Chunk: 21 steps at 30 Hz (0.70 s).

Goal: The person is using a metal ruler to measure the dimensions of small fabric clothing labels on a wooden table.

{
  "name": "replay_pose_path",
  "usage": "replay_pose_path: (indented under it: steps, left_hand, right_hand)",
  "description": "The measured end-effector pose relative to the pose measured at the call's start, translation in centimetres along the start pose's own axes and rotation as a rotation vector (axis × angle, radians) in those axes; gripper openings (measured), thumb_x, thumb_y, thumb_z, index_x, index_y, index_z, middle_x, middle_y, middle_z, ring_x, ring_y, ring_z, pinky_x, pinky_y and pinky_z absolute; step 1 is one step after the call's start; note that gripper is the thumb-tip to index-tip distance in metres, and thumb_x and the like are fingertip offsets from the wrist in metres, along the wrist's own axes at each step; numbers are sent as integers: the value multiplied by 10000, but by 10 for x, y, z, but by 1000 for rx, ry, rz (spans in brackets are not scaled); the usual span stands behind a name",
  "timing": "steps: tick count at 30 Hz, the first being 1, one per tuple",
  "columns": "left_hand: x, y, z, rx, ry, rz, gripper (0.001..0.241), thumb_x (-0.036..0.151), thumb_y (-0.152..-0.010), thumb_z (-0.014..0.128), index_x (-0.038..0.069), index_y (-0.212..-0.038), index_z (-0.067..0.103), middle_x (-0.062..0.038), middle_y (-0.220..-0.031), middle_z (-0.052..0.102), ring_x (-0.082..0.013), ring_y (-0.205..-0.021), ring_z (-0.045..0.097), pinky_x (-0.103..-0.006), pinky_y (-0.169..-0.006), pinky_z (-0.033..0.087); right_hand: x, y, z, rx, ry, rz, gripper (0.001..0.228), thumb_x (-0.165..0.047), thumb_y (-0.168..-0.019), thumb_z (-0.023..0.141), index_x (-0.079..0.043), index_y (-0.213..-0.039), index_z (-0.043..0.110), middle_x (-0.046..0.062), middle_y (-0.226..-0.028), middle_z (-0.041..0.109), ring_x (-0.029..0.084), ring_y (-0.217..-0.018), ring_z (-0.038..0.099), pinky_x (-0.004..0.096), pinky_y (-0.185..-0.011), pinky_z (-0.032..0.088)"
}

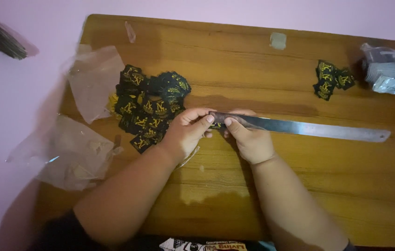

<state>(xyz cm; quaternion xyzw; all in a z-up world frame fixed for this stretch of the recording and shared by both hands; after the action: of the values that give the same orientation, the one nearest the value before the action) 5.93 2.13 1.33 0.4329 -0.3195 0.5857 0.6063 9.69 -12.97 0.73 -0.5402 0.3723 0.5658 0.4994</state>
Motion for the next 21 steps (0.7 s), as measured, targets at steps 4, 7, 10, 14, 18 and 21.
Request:
replay_pose_path:
  steps: [4, 7, 10, 14, 18, 21]
  left_hand:
    - [-4, -2, 0, -8, -11, -6, 274, 142, -849, 630, -28, -1063, 604, -108, -883, 582, -131, -771, 579, -260, -674, 587]
    - [-10, -4, -3, -18, -13, 17, 248, 125, -855, 622, -24, -1053, 608, -106, -869, 577, -124, -764, 577, -248, -655, 585]
    - [-7, -2, -3, -9, 23, 29, 271, 115, -844, 634, -38, -1066, 605, -117, -868, 585, -130, -755, 583, -248, -641, 588]
    - [-2, 2, 1, -71, -18, 25, 291, 81, -857, 589, -44, -1120, 583, -144, -920, 586, -151, -791, 574, -278, -671, 585]
    - [-2, 2, 1, -140, -81, 71, 279, 89, -851, 587, -44, -1096, 581, -162, -921, 584, -171, -830, 579, -286, -681, 581]
    - [-6, 2, 0, -158, -88, 73, 241, 49, -834, 600, -52, -1051, 575, -168, -884, 599, -169, -797, 595, -283, -664, 585]
  right_hand:
    - [5, 0, -1, 40, -65, 6, 217, -62, -794, 680, 43, -955, 578, 108, -657, 595, 182, -565, 577, 314, -523, 548]
    - [5, -1, -1, 28, -83, 18, 177, -23, -782, 669, 49, -916, 579, 138, -611, 582, 203, -540, 595, 318, -499, 557]
    - [2, 1, 1, 22, -84, 62, 174, -38, -785, 667, 33, -920, 583, 113, -638, 578, 184, -562, 588, 318, -518, 562]
    - [-1, 2, 2, -1, 14, 68, 192, -45, -771, 678, 45, -915, 590, 124, -644, 595, 179, -566, 587, 308, -529, 546]
    - [-5, 1, 3, -23, 86, 60, 146, -48, -749, 688, 24, -849, 610, 110, -626, 601, 165, -566, 587, 292, -522, 527]
    - [-7, -2, -1, -48, 143, 26, 185, -62, -703, 716, -16, -863, 635, 63, -662, 590, 107, -610, 556, 250, -552, 499]
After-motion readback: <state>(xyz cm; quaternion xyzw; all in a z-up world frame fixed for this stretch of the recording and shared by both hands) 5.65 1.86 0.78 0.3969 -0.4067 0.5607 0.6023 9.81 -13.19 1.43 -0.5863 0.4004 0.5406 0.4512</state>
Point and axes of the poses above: each hand's wrist, its own y-axis away from the middle knuckle, its own z-axis out of the palm, x = y × z, the point moved 5 cm from there along -y, towards the middle knuckle
